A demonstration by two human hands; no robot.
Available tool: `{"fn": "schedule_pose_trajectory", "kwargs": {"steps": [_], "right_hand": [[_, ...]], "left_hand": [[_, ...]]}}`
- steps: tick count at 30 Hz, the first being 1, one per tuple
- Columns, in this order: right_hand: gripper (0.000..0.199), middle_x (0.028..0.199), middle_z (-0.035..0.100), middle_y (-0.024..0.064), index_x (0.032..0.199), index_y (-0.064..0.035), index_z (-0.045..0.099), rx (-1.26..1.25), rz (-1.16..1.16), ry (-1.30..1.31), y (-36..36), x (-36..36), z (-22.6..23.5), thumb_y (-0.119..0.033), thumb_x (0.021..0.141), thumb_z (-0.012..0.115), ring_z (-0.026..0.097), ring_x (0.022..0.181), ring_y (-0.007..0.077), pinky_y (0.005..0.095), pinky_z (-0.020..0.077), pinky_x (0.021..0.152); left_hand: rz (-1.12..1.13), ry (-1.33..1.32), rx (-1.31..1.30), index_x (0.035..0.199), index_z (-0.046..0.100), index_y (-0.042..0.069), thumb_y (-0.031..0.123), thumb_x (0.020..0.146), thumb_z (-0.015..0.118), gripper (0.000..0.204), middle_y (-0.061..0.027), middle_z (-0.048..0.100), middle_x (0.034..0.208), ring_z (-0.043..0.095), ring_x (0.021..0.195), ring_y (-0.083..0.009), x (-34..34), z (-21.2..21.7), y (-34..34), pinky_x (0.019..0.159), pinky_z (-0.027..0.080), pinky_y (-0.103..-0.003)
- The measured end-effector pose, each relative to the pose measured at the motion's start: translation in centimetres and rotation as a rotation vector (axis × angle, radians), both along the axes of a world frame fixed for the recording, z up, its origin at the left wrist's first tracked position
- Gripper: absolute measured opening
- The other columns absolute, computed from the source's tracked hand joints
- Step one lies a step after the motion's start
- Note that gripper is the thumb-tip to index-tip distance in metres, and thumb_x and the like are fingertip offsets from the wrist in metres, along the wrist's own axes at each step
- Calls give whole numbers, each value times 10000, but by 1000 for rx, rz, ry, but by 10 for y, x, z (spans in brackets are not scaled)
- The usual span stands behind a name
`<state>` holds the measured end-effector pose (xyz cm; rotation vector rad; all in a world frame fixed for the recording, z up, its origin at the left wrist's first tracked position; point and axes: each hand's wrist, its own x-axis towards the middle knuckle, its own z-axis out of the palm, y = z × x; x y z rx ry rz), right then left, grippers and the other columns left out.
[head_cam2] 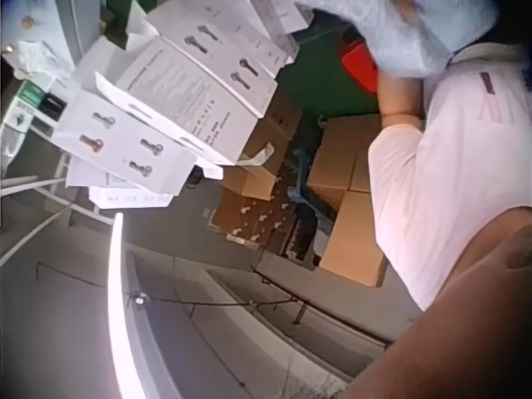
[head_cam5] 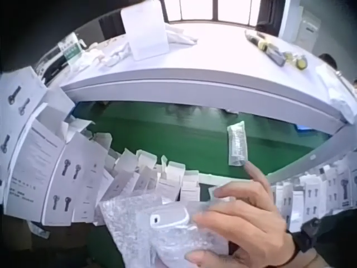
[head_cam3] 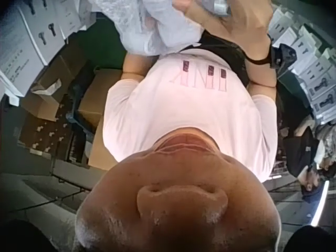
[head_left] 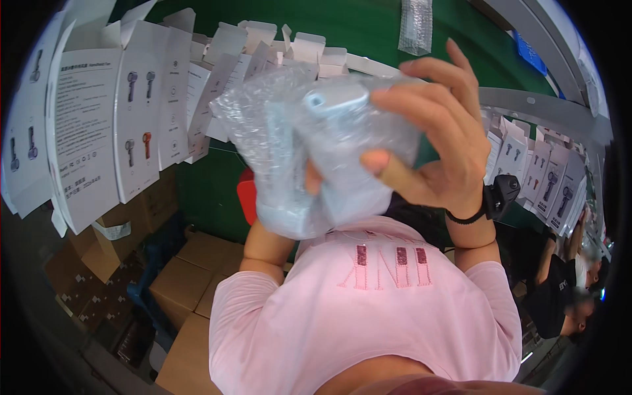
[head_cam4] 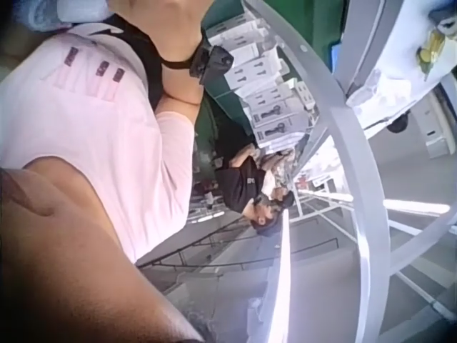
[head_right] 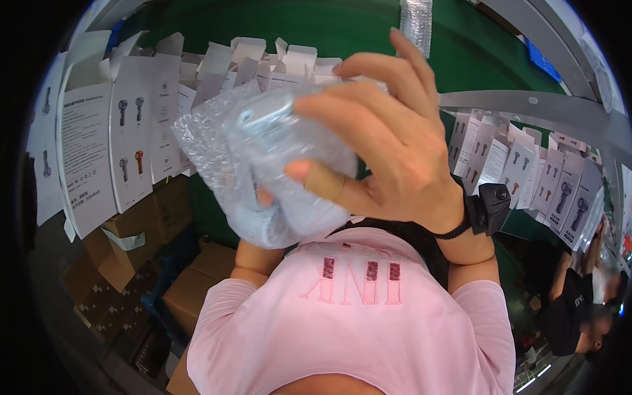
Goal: Packaging handheld electronic devices into individual product boxes along with manuals.
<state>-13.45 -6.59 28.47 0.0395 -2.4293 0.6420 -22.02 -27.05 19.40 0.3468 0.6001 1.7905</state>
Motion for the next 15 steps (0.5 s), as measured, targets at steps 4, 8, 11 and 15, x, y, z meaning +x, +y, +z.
{"fn": "schedule_pose_trajectory", "kwargs": {"steps": [4,8,11,15], "right_hand": [[326,844,608,55,945,-93,720,-69,144,79,-26,-4,-1,-388,810,690,582,865,267,580,368,1019],[281,807,558,41,953,-126,734,-75,90,84,-38,-13,2,-335,773,681,574,880,262,588,378,1004],[306,827,546,44,957,-131,735,-88,89,75,-36,-18,-4,-319,718,699,573,880,270,595,382,991],[320,875,573,61,1025,-111,713,-120,120,91,-33,-18,-6,-272,748,712,579,883,278,573,388,992]], "left_hand": [[41,-130,38,1172,553,7,423,631,787,722,-150,614,1121,610,1004,-283,26,-5,17,889,476,-425],[105,-249,80,1146,576,23,410,624,790,684,-150,613,1131,598,1022,-295,39,-5,26,911,452,-454],[125,-375,130,1126,594,35,401,619,792,656,-150,612,1140,590,1035,-304,35,-10,27,927,433,-475],[142,-568,211,1100,617,50,388,613,794,619,-150,610,1150,578,1053,-316,30,-11,28,949,408,-503]]}}
